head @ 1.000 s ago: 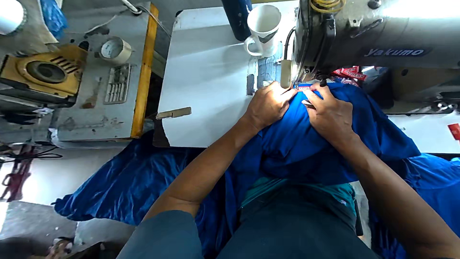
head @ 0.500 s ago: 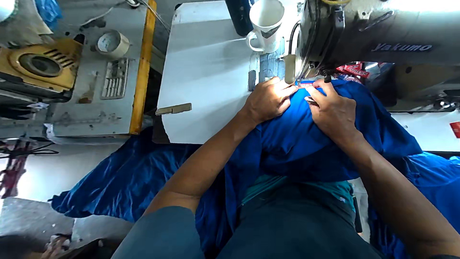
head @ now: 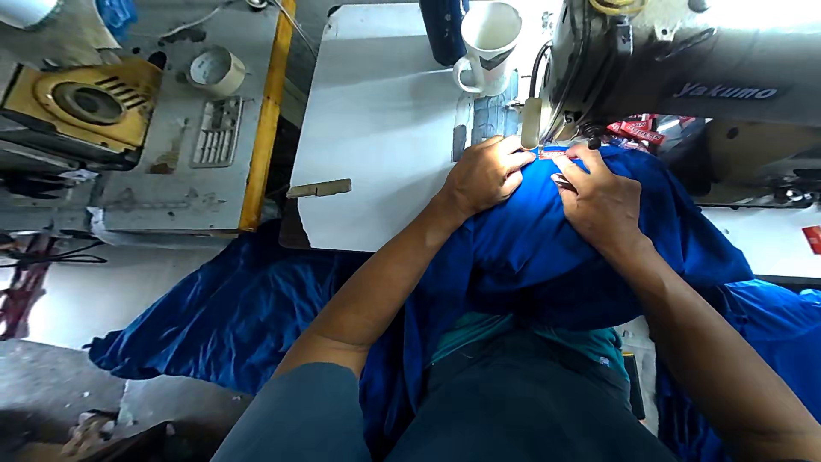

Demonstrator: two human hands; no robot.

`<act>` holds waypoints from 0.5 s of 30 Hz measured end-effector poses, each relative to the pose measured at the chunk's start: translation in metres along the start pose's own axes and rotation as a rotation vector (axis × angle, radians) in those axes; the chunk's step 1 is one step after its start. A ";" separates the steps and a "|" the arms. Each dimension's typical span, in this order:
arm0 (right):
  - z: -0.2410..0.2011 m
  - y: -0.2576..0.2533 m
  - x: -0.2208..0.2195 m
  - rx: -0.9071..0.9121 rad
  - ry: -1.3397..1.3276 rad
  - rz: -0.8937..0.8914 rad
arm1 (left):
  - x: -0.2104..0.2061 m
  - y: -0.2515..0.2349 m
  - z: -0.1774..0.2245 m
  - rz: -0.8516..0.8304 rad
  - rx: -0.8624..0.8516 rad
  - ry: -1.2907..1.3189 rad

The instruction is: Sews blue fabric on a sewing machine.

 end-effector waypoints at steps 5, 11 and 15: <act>0.001 0.001 0.000 0.009 -0.010 -0.001 | 0.001 0.001 -0.002 0.013 0.032 0.016; 0.002 0.000 0.001 0.026 -0.010 0.008 | 0.002 0.000 -0.002 0.025 0.033 0.018; 0.002 0.003 0.002 0.031 -0.021 -0.003 | 0.001 0.000 -0.003 0.012 0.042 0.009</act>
Point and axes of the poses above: each hand's wrist, its own y-axis away from the middle knuckle, its own x-axis out of the back of the hand, z = x × y, the point moved 5 cm from there along -y, towards the middle knuckle, and after that the axes turned 15 degrees about -z, right-handed, at the moved point
